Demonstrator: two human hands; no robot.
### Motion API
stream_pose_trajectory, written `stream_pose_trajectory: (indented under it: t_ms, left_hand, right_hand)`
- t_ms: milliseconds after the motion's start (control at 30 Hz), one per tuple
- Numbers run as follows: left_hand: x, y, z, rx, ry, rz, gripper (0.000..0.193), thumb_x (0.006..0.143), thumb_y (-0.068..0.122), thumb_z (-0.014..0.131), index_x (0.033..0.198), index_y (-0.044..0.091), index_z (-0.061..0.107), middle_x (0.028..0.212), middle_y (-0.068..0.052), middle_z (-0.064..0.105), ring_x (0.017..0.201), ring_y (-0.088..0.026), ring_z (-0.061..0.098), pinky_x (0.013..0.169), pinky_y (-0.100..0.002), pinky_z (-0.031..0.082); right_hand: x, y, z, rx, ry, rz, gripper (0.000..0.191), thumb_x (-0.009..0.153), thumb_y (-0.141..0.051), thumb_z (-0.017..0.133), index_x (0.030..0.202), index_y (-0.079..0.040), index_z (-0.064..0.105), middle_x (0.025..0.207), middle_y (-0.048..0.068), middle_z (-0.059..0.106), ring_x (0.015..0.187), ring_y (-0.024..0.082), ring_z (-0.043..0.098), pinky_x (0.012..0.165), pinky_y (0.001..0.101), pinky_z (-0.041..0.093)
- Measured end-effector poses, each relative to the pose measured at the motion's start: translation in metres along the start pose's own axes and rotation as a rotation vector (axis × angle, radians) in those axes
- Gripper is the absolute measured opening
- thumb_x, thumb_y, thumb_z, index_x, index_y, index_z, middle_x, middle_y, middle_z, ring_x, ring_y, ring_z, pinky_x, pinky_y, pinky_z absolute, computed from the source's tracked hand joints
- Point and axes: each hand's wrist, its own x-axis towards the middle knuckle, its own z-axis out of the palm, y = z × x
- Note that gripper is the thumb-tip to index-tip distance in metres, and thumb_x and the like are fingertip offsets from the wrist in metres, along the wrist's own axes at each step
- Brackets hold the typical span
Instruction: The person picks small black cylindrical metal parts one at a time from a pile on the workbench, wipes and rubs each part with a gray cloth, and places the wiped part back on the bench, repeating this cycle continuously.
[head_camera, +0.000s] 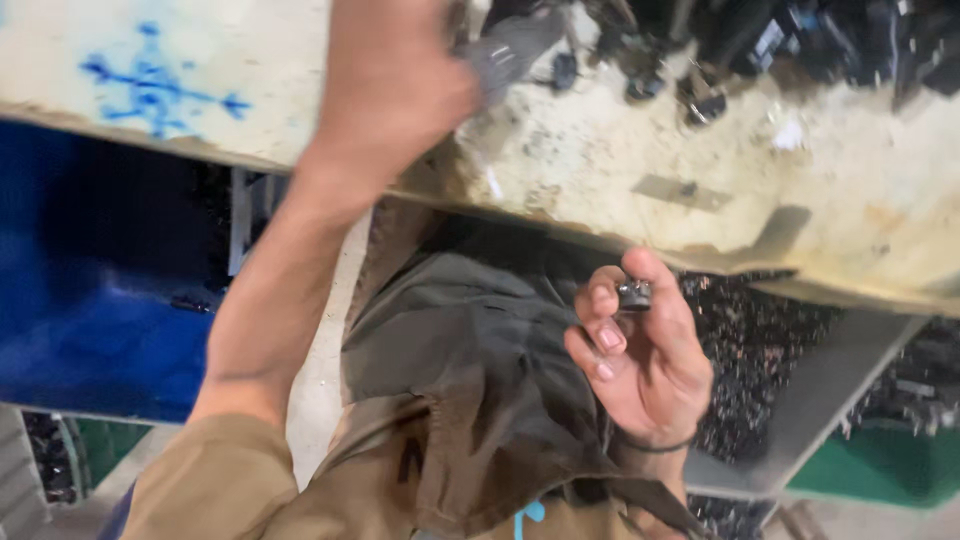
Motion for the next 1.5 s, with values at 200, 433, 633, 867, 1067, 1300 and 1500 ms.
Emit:
stream_pose_trajectory:
  t_ms: [200,433,633,867,1067,1300,1500]
  left_hand:
    - [-0.071,0.048,-0.003,-1.300,-0.153,-0.326,0.036,0.099,0.012,0.078,0.124,0.004,0.054,0.105,-0.004,0.065,0.095,-0.015,0.066,0.085,-0.033,0.057]
    - [-0.098,0.098,-0.004,-0.850,-0.335,-0.154,0.033,0.085,0.022,0.078,0.108,0.012,0.057,0.083,-0.004,0.063,0.072,-0.022,0.069,0.068,-0.034,0.054]
    - [-0.103,0.101,-0.006,-0.732,-0.302,0.056,0.079,0.079,0.030,0.080,0.144,0.010,0.040,0.099,-0.006,0.070,0.082,-0.026,0.072,0.071,-0.035,0.054]
    - [-0.089,0.100,-0.009,-0.584,-0.507,0.138,0.107,0.057,0.031,0.080,0.151,0.006,0.036,0.084,-0.009,0.072,0.075,-0.033,0.072,0.057,-0.043,0.051]
    - [-0.085,0.089,-0.008,-0.578,-0.635,0.155,0.102,0.075,0.035,0.084,0.158,0.007,0.031,0.077,-0.009,0.071,0.069,-0.034,0.070,0.056,-0.045,0.050]
    - [-0.116,0.061,-0.002,-0.718,-0.641,0.111,0.128,0.045,0.037,0.076,0.160,0.009,0.026,0.107,-0.015,0.074,0.070,-0.028,0.074,0.068,-0.038,0.061]
    - [-0.182,-0.024,-0.032,-0.110,0.260,-0.389,0.050,0.089,0.025,0.075,0.126,-0.004,0.056,0.123,-0.023,0.063,0.110,-0.033,0.065,0.098,-0.042,0.055]
  right_hand:
    - [-0.011,0.005,-0.028,0.091,-0.011,-0.089,0.020,0.107,-0.006,0.069,0.124,-0.011,0.059,0.130,0.018,0.067,0.076,0.009,0.052,0.066,0.0238,0.046]
    - [-0.005,-0.007,0.003,-0.926,0.003,-0.725,0.020,0.096,-0.007,0.071,0.114,-0.003,0.065,0.113,0.025,0.074,0.056,0.015,0.058,0.048,0.0237,0.048]
    - [0.014,-0.023,0.043,-1.530,-0.329,-0.785,0.022,0.083,0.002,0.072,0.103,0.002,0.065,0.101,0.023,0.072,0.072,0.024,0.070,0.066,0.0339,0.056]
    - [0.010,-0.010,0.056,-1.710,-0.150,-0.830,0.027,0.069,0.004,0.083,0.092,0.000,0.071,0.092,0.016,0.070,0.078,0.023,0.070,0.067,0.0317,0.055]
    - [0.006,-0.018,0.052,-1.807,-0.237,-0.626,0.035,0.066,-0.001,0.079,0.101,-0.003,0.076,0.101,0.012,0.070,0.090,0.023,0.071,0.073,0.0296,0.055]
    - [0.024,-0.009,0.060,-1.774,-0.564,-0.447,0.041,0.068,-0.003,0.078,0.109,-0.004,0.074,0.104,0.013,0.070,0.095,0.026,0.072,0.080,0.0351,0.058]
    - [0.036,0.017,0.040,-1.304,-0.182,-0.520,0.041,0.088,0.001,0.071,0.127,-0.012,0.069,0.123,0.008,0.069,0.106,0.025,0.070,0.086,0.0372,0.059]
